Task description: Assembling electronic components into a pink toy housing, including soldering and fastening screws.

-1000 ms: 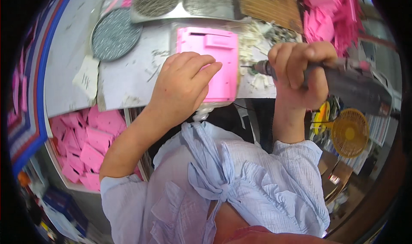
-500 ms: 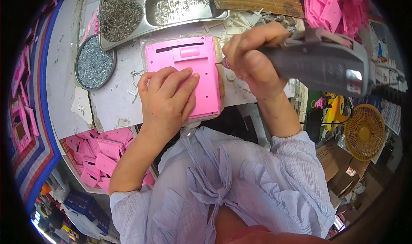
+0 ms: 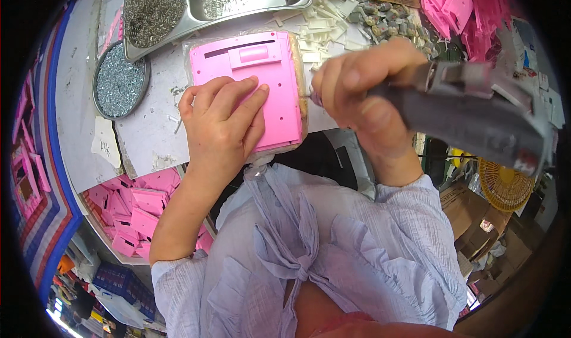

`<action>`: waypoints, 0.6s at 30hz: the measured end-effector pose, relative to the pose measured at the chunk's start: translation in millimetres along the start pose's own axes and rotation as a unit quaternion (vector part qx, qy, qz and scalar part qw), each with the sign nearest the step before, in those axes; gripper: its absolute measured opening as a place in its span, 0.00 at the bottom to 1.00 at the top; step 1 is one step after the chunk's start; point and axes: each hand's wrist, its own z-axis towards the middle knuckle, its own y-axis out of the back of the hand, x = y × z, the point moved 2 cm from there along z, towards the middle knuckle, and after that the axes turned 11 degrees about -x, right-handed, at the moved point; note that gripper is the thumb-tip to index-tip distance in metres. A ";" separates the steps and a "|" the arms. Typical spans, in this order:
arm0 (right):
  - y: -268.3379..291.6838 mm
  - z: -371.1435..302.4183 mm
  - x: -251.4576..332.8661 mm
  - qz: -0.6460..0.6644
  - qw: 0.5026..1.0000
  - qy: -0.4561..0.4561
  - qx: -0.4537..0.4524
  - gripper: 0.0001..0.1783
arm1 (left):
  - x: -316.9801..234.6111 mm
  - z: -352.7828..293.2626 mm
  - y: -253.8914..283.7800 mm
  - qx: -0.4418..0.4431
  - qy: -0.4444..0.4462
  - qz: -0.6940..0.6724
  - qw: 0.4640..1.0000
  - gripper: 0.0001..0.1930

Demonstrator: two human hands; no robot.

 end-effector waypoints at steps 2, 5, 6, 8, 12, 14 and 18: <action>-1.3 -11.8 4.8 -0.026 1.000 -0.005 -0.011 0.17 | 0.0 -0.4 0.0 0.001 0.000 0.000 1.000 0.20; -6.7 -18.9 14.0 -0.042 0.999 0.018 -0.005 0.17 | -1.0 -2.3 0.8 0.002 -0.003 0.001 1.000 0.19; -8.6 -21.7 12.2 -0.054 0.998 0.031 0.003 0.17 | -0.8 -3.8 0.9 0.003 -0.005 0.003 1.000 0.19; -11.2 -26.7 6.7 -0.109 0.994 0.018 0.011 0.17 | 0.6 -2.4 0.6 -0.003 -0.008 0.000 1.000 0.19; -11.3 -23.2 15.3 -0.058 0.998 -0.005 -0.034 0.16 | 10.4 0.2 -0.8 -0.008 0.047 -0.076 0.996 0.20; -11.9 -17.0 25.8 -0.033 0.998 -0.015 -0.053 0.16 | 15.9 11.1 1.6 -0.017 0.066 -0.081 0.994 0.20; -23.8 -2.9 36.7 -0.028 0.999 0.016 -0.035 0.15 | 31.7 45.3 3.4 -0.031 -0.029 0.022 0.999 0.19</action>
